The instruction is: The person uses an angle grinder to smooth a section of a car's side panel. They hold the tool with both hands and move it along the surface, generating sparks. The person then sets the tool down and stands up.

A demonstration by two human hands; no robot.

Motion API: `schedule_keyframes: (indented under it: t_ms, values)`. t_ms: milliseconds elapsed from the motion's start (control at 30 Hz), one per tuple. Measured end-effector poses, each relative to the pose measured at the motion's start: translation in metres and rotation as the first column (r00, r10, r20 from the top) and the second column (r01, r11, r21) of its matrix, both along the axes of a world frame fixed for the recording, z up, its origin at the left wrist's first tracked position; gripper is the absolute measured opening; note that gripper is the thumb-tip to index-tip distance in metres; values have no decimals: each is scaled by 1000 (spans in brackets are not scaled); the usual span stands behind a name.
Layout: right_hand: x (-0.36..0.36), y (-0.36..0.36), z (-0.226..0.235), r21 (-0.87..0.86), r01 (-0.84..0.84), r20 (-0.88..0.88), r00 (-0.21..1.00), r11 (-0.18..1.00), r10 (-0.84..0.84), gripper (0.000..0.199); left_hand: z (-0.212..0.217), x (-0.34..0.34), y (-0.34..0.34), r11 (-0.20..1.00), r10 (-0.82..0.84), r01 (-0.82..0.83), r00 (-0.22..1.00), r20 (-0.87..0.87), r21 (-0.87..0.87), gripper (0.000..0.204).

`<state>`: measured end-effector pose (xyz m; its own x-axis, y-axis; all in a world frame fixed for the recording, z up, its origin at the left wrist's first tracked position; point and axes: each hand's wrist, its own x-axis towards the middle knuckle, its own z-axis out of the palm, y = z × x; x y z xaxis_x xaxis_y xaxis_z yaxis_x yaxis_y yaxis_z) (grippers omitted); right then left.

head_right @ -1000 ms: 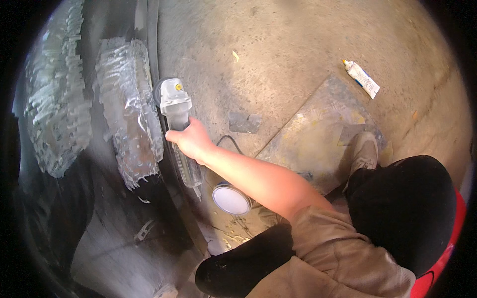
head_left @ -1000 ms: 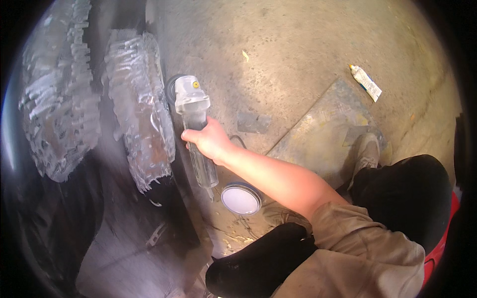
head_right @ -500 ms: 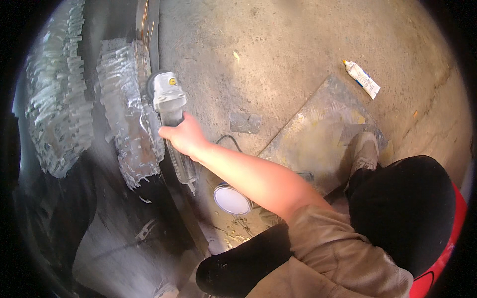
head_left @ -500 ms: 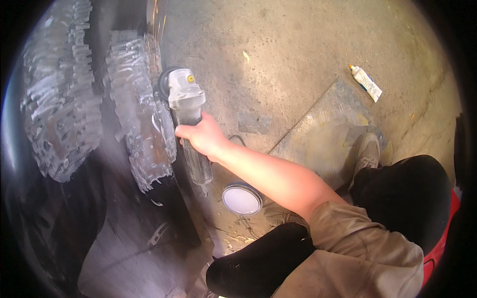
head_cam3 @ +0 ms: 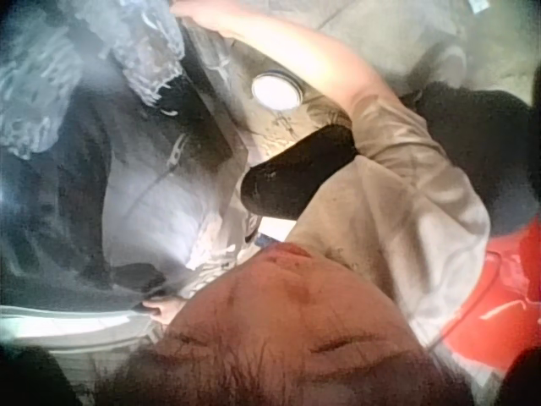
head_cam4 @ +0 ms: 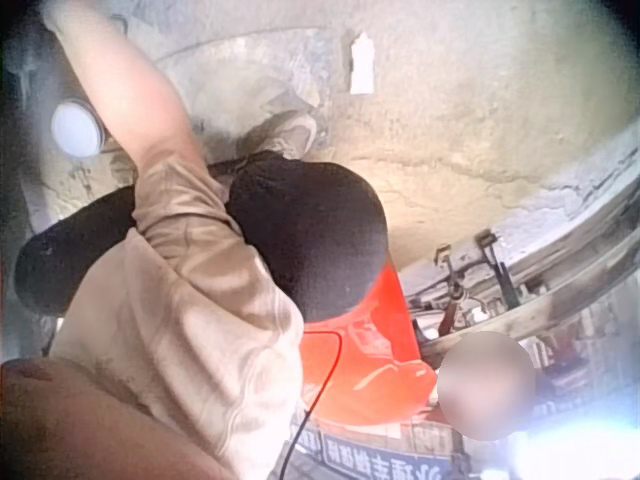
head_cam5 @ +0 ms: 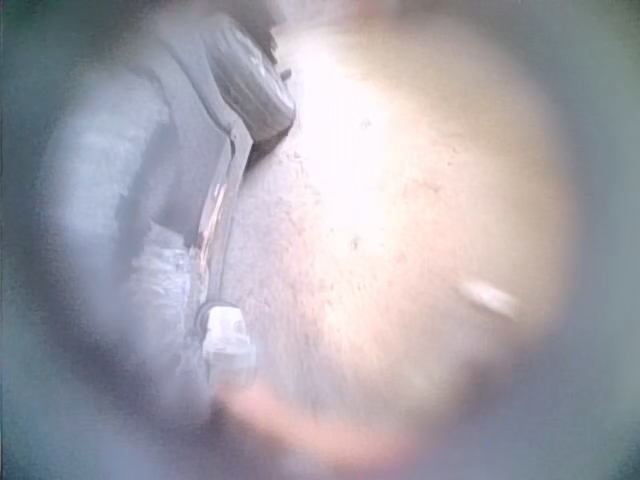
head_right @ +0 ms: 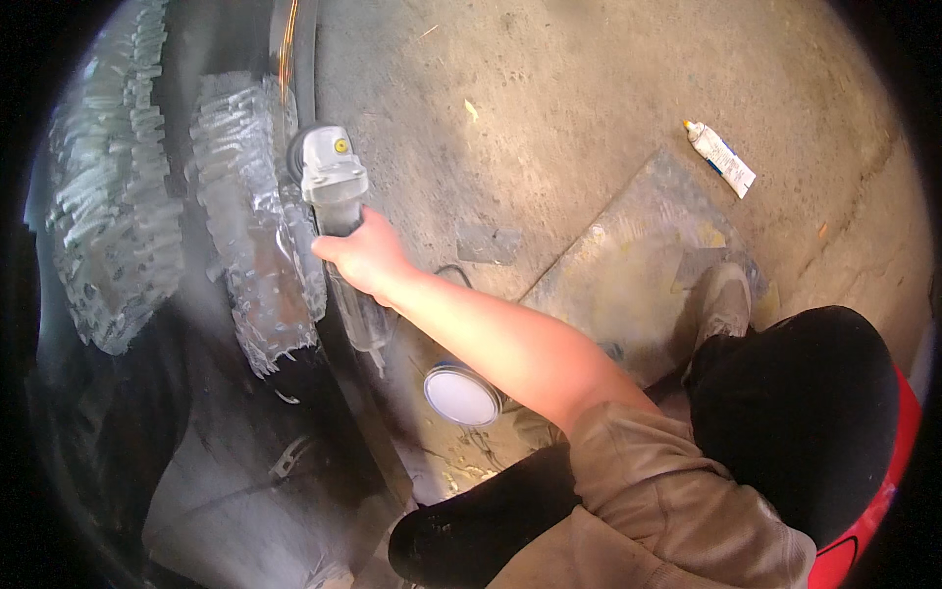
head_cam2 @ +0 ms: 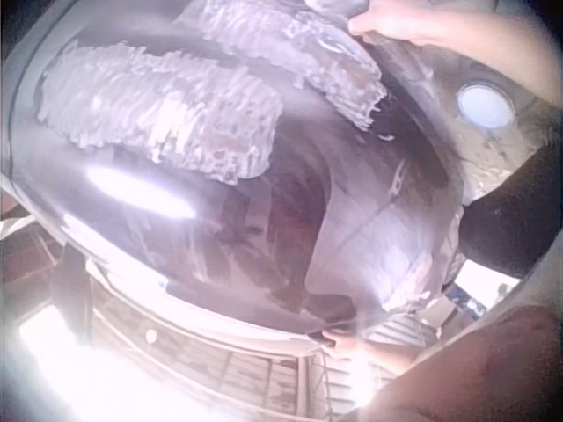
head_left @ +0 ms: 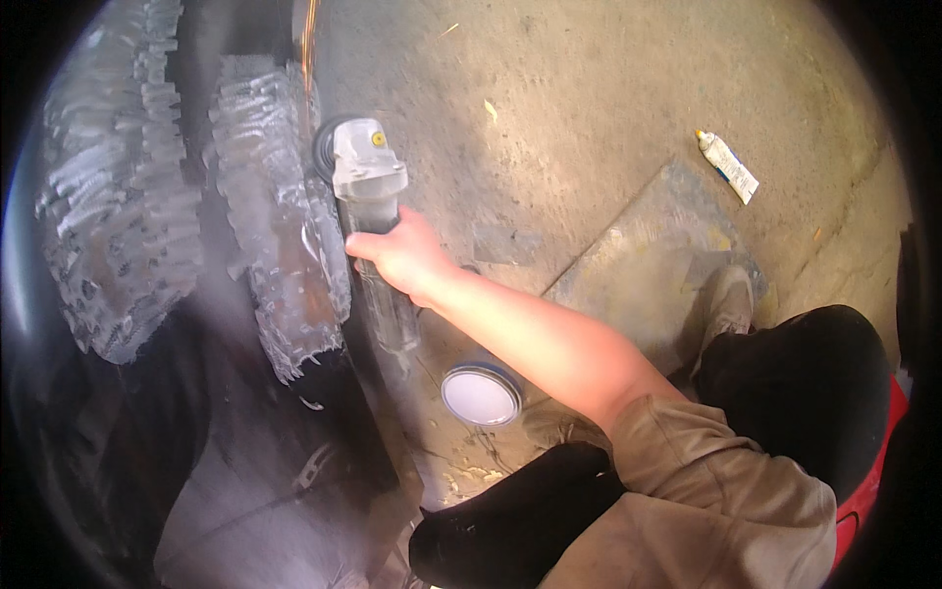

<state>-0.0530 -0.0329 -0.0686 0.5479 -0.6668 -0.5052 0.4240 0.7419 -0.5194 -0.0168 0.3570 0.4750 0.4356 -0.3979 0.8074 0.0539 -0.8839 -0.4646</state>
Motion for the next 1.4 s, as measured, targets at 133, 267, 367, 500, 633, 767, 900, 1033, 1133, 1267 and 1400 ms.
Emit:
schedule_keyframes:
  t_ms: [133,267,367,500,633,767,900,1033,1133,1267,1400]
  values:
    - [15,-11,-13,44,38,40,998,998,-40,32,1,-1,0,1000,-6,6,1000,-1,1,56]
    - [12,-5,-17,-6,-15,-20,1000,1000,15,37,10,10,16,1000,-14,14,1000,2,-6,56]
    - [22,-12,-21,47,26,8,1000,999,-26,49,9,11,16,1000,-14,14,1000,2,1,56]
    - [12,-5,-15,-8,20,2,1000,1000,-20,34,16,17,25,1000,-23,23,1000,7,-5,56]
    - [9,-11,-7,-37,22,-62,998,999,-24,43,11,5,12,1000,-25,25,1000,10,1,56]
    - [23,-27,-16,-25,15,-12,1000,1000,-15,32,-17,-11,-20,999,-30,30,999,23,-20,56]
    - [20,-26,-10,-76,86,-81,992,993,-92,34,-4,2,-2,999,-36,36,999,12,-5,55]
    - [19,-31,-22,-16,8,-27,1000,1000,-8,49,9,12,19,999,-40,41,999,12,-16,55]
    - [15,-26,-17,-36,-12,-78,997,999,9,55,15,16,27,999,-35,35,999,10,-7,55]
    - [26,-33,-30,-30,12,-66,998,999,-14,39,10,11,21,999,-42,42,999,17,-9,55]
    - [25,-23,-26,-106,-20,-116,993,994,8,41,23,26,43,999,-51,51,998,21,-17,55]
